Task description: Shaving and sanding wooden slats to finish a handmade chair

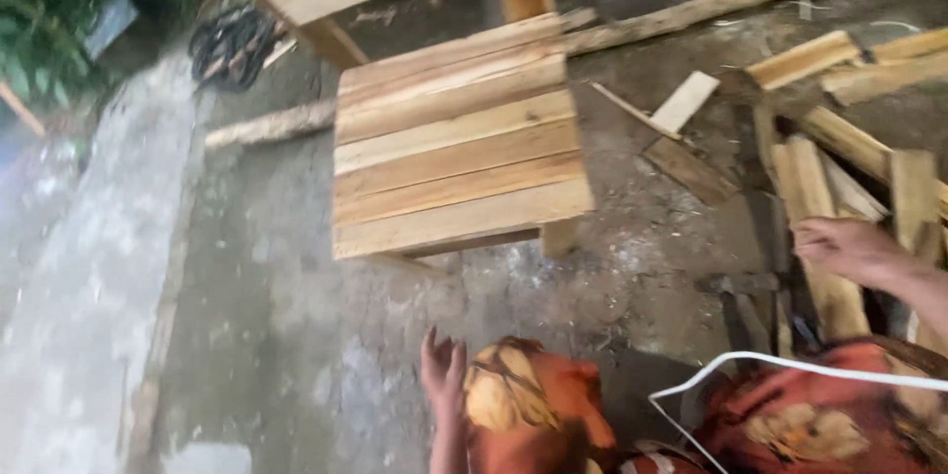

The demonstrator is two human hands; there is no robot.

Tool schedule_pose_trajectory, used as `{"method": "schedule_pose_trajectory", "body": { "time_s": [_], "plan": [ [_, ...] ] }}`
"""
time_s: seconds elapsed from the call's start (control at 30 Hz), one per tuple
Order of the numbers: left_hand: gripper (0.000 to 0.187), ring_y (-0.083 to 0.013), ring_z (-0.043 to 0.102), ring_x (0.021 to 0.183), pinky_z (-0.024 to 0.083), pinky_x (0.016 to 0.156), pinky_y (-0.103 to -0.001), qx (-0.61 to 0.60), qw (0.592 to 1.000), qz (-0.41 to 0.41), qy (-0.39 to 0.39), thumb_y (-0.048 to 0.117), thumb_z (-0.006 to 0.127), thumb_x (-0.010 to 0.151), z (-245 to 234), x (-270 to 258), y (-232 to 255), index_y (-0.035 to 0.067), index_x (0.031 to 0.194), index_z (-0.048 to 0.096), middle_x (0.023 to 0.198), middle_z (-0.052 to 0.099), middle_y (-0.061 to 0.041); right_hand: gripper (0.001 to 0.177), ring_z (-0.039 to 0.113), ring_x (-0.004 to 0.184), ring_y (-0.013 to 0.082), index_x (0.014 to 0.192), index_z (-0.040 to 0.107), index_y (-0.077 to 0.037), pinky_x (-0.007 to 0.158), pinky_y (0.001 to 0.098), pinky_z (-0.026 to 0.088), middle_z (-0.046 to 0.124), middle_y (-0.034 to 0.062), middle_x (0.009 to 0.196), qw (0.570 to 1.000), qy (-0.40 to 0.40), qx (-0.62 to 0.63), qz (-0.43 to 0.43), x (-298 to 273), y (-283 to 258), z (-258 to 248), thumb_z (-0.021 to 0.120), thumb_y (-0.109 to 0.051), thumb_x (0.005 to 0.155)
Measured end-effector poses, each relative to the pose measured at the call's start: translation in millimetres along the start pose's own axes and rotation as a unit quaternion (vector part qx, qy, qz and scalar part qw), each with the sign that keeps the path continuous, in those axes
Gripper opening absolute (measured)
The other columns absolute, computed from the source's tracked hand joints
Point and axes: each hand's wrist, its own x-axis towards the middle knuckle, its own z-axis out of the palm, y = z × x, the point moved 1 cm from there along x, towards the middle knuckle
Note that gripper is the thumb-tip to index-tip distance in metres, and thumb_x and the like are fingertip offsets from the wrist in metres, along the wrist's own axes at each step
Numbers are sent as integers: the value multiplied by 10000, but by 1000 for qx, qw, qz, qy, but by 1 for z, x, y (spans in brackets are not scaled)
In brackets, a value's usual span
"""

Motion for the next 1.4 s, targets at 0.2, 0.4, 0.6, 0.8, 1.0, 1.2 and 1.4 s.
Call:
{"method": "schedule_pose_trajectory", "body": {
  "time_s": [0.2,0.4,0.6,0.8,1.0,1.2,1.4],
  "plan": [
    [568,-250,696,933,552,832,-333,-22,995,-5,-94,82,619,899,-3,-53,118,35,1455,516,1119,743,-188,137,578,687,310,792,648,-142,748,449,462,632,95,763,881,400,-152,-202,37,307,106,627,-266,847],
    [408,-186,659,864,544,801,-293,122,981,153,-18,87,695,892,42,-87,271,-18,1281,631,1003,721,-111,218,533,934,371,1098,480,-160,890,480,440,548,166,1050,898,407,-135,-98,-98,366,232,455,-293,928],
    [396,-230,680,1028,571,917,-312,72,939,328,-73,-82,637,936,96,-124,333,-46,1322,554,1168,677,-174,421,489,1181,432,1405,312,-181,1032,511,418,463,236,1336,907,410,-94,9,-147,328,405,283,-322,1009],
    [261,-47,343,580,294,526,-185,113,892,406,-166,-52,687,908,136,-139,344,28,1154,658,834,571,24,603,451,1387,483,1660,174,-199,1151,536,400,392,295,1575,904,418,-61,70,-114,290,458,141,-348,1077],
    [332,-133,646,812,443,504,-196,156,865,432,-200,-83,707,828,161,-133,337,-1,1150,688,1018,741,-87,693,525,1096,432,1398,503,-227,912,534,464,441,219,1410,904,377,-13,201,-171,194,323,672,-531,799],
    [277,-199,712,847,610,718,-245,142,844,441,-270,-96,685,852,182,-115,315,-42,1123,669,1016,743,-157,281,585,976,529,1171,560,-65,820,597,512,604,293,1172,884,392,92,237,-214,141,266,481,-266,991],
    [294,-135,664,711,543,544,-180,171,845,408,-300,-37,684,877,200,-109,291,1,1169,681,947,738,-103,390,460,581,183,994,509,-108,479,324,492,488,57,751,929,288,51,227,-210,117,285,222,-343,1115]
  ]
}}
